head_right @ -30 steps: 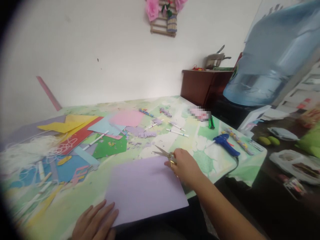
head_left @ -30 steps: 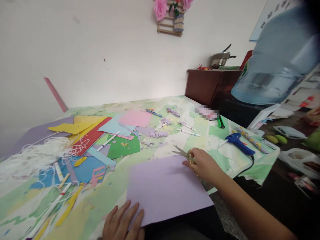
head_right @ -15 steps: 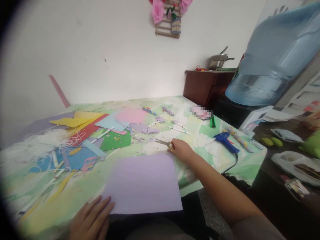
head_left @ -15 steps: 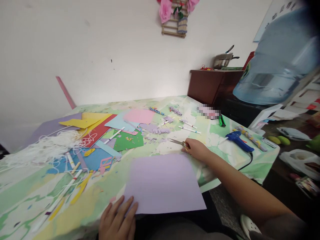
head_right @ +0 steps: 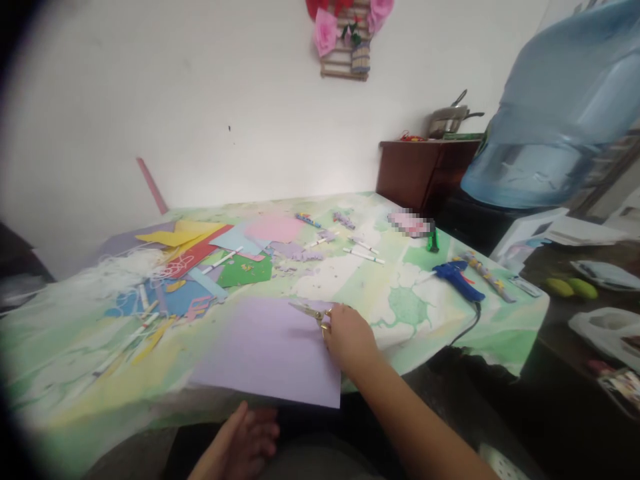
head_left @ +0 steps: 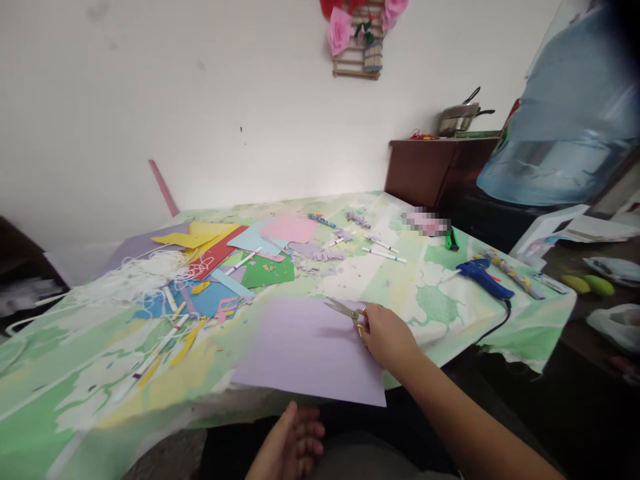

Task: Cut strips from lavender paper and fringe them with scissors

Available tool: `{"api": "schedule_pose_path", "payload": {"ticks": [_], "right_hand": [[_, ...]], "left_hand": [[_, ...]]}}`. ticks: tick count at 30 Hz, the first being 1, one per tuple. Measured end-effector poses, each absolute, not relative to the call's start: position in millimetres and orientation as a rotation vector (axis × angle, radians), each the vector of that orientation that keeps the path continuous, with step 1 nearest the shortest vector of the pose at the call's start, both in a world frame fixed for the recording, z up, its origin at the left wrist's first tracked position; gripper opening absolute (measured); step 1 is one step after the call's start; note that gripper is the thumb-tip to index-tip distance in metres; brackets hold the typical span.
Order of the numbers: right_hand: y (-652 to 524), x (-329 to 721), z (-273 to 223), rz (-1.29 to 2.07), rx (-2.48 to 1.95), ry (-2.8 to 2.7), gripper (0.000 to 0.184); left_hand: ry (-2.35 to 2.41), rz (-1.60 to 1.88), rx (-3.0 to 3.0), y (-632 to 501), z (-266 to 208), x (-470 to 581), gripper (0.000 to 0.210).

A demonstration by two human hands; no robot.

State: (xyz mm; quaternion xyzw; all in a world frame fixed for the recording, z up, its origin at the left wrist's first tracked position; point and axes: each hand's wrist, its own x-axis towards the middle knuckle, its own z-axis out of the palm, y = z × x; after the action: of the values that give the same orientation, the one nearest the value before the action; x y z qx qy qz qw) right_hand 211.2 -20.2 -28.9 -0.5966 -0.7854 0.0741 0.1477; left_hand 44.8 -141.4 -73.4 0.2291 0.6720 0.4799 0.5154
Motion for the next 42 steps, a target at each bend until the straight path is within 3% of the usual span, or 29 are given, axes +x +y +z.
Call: {"api": "schedule_pose_path", "payload": {"ticks": [3, 7, 12, 18, 22, 26, 30, 33, 38, 40, 42], "right_hand": [[-45, 210, -31, 0.263, -1.583, -2.365, 0.009], [-63, 221, -26, 0.466, -1.423, -2.393, 0.011], [-54, 237, -15, 0.707, -1.429, -1.995, 0.021], [-48, 206, -6, 1.279, -1.080, -1.689, 0.029], [-61, 176, 4, 1.693, -0.612, -1.239, 0.040], [-68, 172, 10, 1.690, -0.387, -1.103, 0.047], [-57, 173, 3, 1.554, -0.615, -1.045, 0.029], [-39, 171, -6, 1.419, -0.714, -0.892, 0.029], [-1, 185, -14, 1.254, -0.687, -0.693, 0.023], [10, 196, -15, 1.262, -0.666, -0.672, 0.022], [17, 204, -17, 1.292, -0.642, -0.661, 0.022]], "left_hand": [[1.096, 1.146, 0.300, -125, -63, 55, 0.024], [1.093, 1.390, 0.268, -122, -56, 52, 0.025], [1.246, 1.149, 0.525, -139, -45, 9, 0.022], [1.253, 0.979, 0.974, -111, 37, -57, 0.042], [1.379, 0.624, 1.362, -85, 94, -54, 0.028], [1.634, 0.502, 1.535, -67, 118, -42, 0.016], [1.724, 0.377, 1.726, -49, 120, -31, 0.013], [1.962, 0.571, 1.919, -35, 114, -21, 0.016], [2.310, 1.317, 1.805, -42, 70, -1, 0.032], [2.220, 1.703, 1.445, -53, 40, 13, 0.029], [1.816, 1.586, 1.111, -61, 12, 31, 0.027]]}}
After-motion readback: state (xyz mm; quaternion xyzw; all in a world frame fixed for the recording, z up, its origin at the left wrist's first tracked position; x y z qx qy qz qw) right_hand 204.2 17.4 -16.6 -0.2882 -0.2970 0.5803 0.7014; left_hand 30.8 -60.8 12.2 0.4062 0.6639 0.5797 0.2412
